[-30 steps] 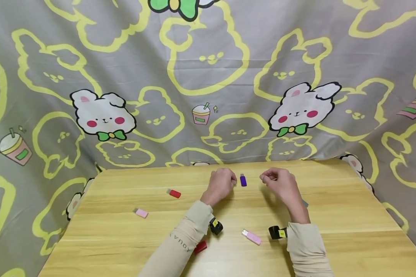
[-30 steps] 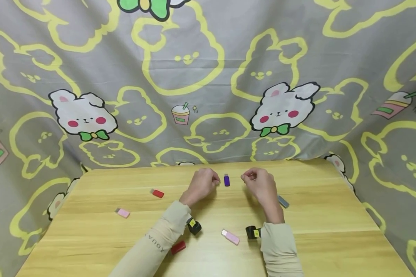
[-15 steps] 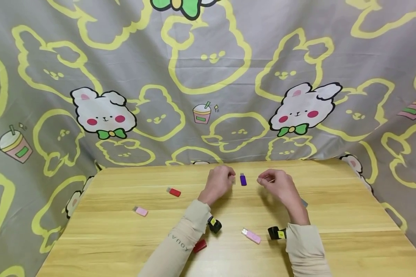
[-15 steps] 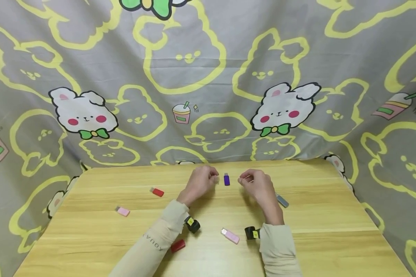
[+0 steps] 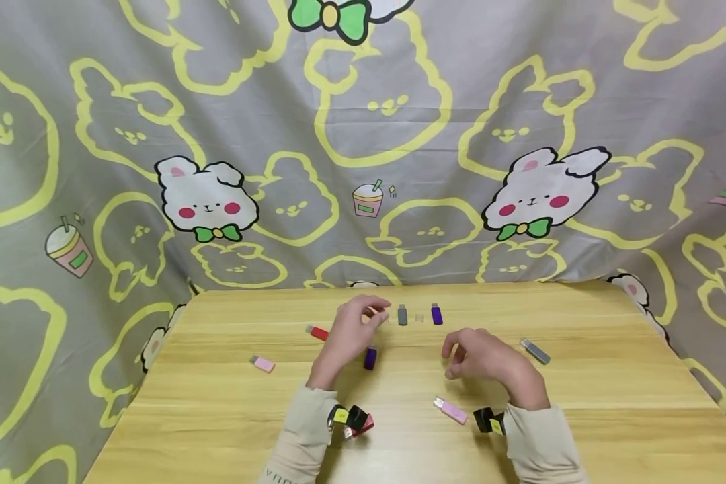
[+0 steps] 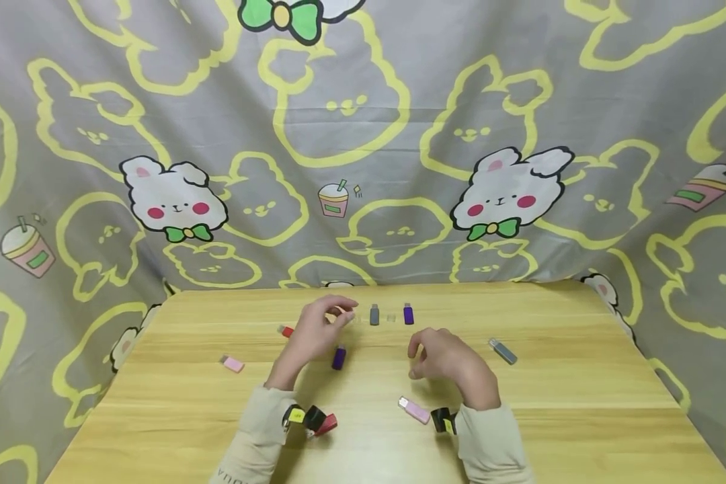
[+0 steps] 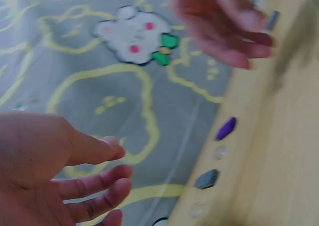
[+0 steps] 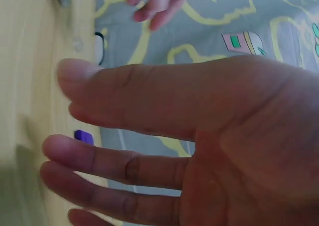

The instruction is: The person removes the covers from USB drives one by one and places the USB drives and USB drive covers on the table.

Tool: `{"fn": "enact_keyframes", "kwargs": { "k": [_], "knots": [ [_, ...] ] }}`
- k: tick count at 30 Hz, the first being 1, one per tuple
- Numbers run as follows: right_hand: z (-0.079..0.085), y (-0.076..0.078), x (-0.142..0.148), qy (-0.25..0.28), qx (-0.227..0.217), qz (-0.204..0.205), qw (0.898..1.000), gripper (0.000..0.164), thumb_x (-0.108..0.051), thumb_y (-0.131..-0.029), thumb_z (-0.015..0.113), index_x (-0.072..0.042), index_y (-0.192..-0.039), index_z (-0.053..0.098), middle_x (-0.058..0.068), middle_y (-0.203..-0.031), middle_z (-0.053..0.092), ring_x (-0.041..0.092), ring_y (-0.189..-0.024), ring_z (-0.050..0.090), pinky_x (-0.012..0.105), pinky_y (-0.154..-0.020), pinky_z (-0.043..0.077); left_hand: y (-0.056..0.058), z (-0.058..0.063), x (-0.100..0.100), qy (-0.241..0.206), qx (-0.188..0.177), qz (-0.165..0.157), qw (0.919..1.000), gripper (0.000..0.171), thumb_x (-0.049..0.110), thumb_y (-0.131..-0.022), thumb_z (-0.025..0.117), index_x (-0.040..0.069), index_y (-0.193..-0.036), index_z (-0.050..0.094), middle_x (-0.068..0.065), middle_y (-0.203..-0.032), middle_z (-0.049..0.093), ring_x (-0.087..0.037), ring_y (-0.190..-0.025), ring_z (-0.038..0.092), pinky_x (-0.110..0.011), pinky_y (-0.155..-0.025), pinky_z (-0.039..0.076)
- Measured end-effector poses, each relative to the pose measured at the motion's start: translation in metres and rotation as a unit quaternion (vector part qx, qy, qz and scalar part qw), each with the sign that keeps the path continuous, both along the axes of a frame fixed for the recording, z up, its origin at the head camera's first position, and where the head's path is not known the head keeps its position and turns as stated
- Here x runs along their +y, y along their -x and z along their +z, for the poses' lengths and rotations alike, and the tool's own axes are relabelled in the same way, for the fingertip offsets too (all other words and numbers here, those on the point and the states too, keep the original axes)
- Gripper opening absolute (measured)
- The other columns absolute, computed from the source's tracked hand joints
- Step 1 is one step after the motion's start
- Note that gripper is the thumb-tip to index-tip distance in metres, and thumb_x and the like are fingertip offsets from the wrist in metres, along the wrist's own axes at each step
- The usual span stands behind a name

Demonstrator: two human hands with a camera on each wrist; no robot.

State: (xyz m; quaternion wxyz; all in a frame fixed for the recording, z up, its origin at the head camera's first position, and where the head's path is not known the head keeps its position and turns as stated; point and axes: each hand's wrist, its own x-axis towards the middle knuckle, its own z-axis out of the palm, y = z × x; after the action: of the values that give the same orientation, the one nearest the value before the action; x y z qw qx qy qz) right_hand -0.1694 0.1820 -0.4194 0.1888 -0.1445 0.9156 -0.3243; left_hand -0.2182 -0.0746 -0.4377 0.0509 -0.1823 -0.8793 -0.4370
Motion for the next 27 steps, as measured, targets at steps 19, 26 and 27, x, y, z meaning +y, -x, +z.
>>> {"fn": "enact_keyframes", "kwargs": {
  "k": [19, 26, 27],
  "knots": [
    [-0.018, -0.018, -0.043, -0.093, -0.011, 0.012, 0.996, 0.035, 0.026, -0.065, 0.061, -0.008, -0.067, 0.061, 0.004, -0.059, 0.056, 0.013, -0.047, 0.046, 0.023, -0.041, 0.034, -0.005, 0.011, -0.05, -0.113, 0.018, 0.084, 0.9899, 0.015, 0.005, -0.098, 0.069, 0.004, -0.112, 0.076, -0.01, -0.108, 0.074, -0.03, -0.095, 0.067, -0.027, -0.07, 0.052],
    [-0.017, -0.013, -0.041, -0.043, 0.002, 0.028, 0.999, 0.027, 0.015, -0.081, 0.07, -0.009, -0.07, 0.063, 0.001, -0.065, 0.056, 0.016, -0.056, 0.049, 0.031, -0.054, 0.041, -0.005, 0.008, -0.044, -0.102, 0.007, 0.074, 0.992, 0.012, 0.005, -0.098, 0.069, 0.005, -0.108, 0.077, -0.008, -0.107, 0.074, -0.025, -0.093, 0.067, -0.029, -0.071, 0.052],
    [-0.018, -0.011, -0.041, -0.036, 0.004, 0.03, 0.999, 0.026, 0.014, -0.082, 0.07, -0.009, -0.072, 0.063, 0.001, -0.066, 0.056, 0.016, -0.057, 0.048, 0.031, -0.055, 0.041, -0.006, 0.008, -0.044, -0.102, 0.007, 0.073, 0.9921, 0.012, 0.005, -0.098, 0.069, 0.005, -0.107, 0.077, -0.008, -0.106, 0.074, -0.025, -0.092, 0.067, -0.03, -0.071, 0.052]
  ]
}}
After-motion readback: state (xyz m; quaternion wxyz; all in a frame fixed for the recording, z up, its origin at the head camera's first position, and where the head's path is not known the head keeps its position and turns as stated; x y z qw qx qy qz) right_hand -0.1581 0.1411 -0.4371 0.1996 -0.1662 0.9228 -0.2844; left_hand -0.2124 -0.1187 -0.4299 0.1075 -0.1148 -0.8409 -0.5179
